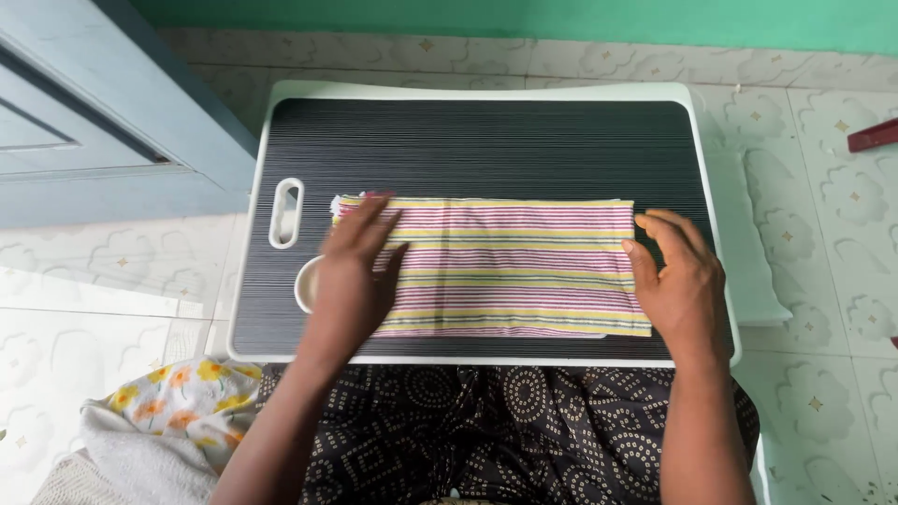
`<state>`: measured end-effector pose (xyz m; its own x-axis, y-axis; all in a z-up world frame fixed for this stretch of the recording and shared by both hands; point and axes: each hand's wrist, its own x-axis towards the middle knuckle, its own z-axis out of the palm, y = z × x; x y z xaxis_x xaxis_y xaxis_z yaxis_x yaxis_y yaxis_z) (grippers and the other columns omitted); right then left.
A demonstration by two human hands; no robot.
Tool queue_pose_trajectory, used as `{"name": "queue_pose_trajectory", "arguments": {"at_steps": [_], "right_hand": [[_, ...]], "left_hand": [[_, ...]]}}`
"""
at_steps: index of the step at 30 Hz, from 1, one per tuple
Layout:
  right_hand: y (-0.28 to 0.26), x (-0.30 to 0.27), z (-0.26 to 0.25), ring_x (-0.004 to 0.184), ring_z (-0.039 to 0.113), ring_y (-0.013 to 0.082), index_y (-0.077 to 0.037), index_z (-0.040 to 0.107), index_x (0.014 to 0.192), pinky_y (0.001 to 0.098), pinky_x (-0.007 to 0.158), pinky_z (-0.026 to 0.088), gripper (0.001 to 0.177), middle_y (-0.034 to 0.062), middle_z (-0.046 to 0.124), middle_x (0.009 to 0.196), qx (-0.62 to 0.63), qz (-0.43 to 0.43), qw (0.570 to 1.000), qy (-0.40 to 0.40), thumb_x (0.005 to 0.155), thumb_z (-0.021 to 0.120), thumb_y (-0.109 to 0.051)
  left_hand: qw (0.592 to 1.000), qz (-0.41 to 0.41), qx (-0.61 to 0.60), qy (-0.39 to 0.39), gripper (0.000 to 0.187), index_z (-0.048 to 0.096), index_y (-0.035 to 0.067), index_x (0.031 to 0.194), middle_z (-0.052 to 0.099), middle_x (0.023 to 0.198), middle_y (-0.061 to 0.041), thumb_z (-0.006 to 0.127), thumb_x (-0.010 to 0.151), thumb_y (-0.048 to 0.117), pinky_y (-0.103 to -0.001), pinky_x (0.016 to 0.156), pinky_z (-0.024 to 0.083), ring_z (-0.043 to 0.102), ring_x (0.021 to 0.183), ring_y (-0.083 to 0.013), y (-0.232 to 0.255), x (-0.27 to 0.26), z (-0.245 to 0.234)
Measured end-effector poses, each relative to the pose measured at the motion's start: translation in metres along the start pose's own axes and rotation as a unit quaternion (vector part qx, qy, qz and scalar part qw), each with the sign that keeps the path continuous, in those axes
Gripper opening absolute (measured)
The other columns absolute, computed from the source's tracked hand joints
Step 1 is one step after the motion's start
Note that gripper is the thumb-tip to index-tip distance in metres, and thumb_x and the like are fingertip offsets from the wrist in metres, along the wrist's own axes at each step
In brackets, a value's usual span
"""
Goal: The person folds a striped towel on a small table. They smooth the fabric, fold it in half multiple times, and place the folded towel on the floor.
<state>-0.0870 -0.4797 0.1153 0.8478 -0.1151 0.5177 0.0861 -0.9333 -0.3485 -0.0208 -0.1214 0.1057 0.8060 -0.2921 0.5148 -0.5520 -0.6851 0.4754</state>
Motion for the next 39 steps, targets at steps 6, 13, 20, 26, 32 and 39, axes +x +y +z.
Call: {"name": "queue_pose_trajectory", "arguments": {"at_steps": [6,13,20,26,32,39], "right_hand": [[-0.076,0.008,0.046,0.137,0.055,0.0316,-0.001,0.059,0.136,0.0403,0.113,0.048,0.046,0.0159,0.055,0.151,0.060,-0.085,0.987,-0.120,0.092,0.051,0.007],[-0.072,-0.005,0.111,0.157,0.012,0.0230,-0.010,0.025,0.161,0.0473,0.126,0.008,0.062,0.0089,0.016,0.171,-0.071,-0.096,0.951,-0.286,0.101,0.038,-0.018],[-0.032,0.010,0.103,0.154,0.008,0.0266,-0.014,0.018,0.161,0.0499,0.121,0.007,0.079,0.0076,0.011,0.169,-0.134,-0.043,0.939,-0.314,0.100,0.029,-0.062],[0.011,0.038,0.078,0.155,0.018,0.0279,-0.017,0.029,0.161,0.0574,0.122,0.016,0.084,0.0050,0.023,0.168,-0.127,0.048,0.939,-0.314,0.095,0.044,-0.066],[0.014,0.036,0.039,0.136,0.048,0.0322,-0.017,0.051,0.146,0.0472,0.112,0.043,0.081,0.0121,0.054,0.146,-0.066,0.084,0.918,-0.381,0.078,0.081,-0.047],[-0.016,0.032,-0.004,0.099,0.071,0.0312,-0.008,0.067,0.112,0.0466,0.093,0.054,0.042,0.0118,0.074,0.103,-0.030,-0.015,0.961,-0.274,0.079,0.082,-0.030]], "left_hand": [[0.976,0.105,0.119,-0.150,0.047,0.058,0.003,0.141,0.047,0.157,-0.017,0.048,0.096,0.013,-0.054,0.124,0.025,0.038,0.150,-0.0342,0.043,0.017,0.081],[0.971,0.006,0.109,-0.211,0.066,0.034,0.011,0.157,0.030,0.165,-0.011,0.041,0.100,0.043,-0.056,0.123,0.014,0.023,0.154,-0.0325,0.030,-0.013,0.095],[0.952,-0.038,0.192,-0.234,0.076,0.027,0.018,0.161,0.024,0.167,-0.008,0.022,0.101,0.065,-0.056,0.122,0.008,0.016,0.153,-0.0315,-0.014,0.005,0.070],[0.954,-0.076,0.161,-0.243,0.076,0.029,0.016,0.160,0.031,0.164,-0.009,0.039,0.101,0.063,-0.058,0.122,0.013,0.019,0.154,-0.0322,-0.062,0.024,0.042],[0.882,-0.178,0.141,-0.412,0.068,0.047,0.028,0.152,0.052,0.148,-0.009,0.071,0.091,0.046,-0.054,0.116,0.038,0.055,0.132,-0.0307,-0.063,0.036,0.015],[0.935,-0.102,0.118,-0.318,0.048,0.064,0.017,0.128,0.070,0.115,-0.007,0.078,0.086,0.037,-0.044,0.088,0.060,0.070,0.107,-0.0288,-0.031,0.038,-0.015]]}}
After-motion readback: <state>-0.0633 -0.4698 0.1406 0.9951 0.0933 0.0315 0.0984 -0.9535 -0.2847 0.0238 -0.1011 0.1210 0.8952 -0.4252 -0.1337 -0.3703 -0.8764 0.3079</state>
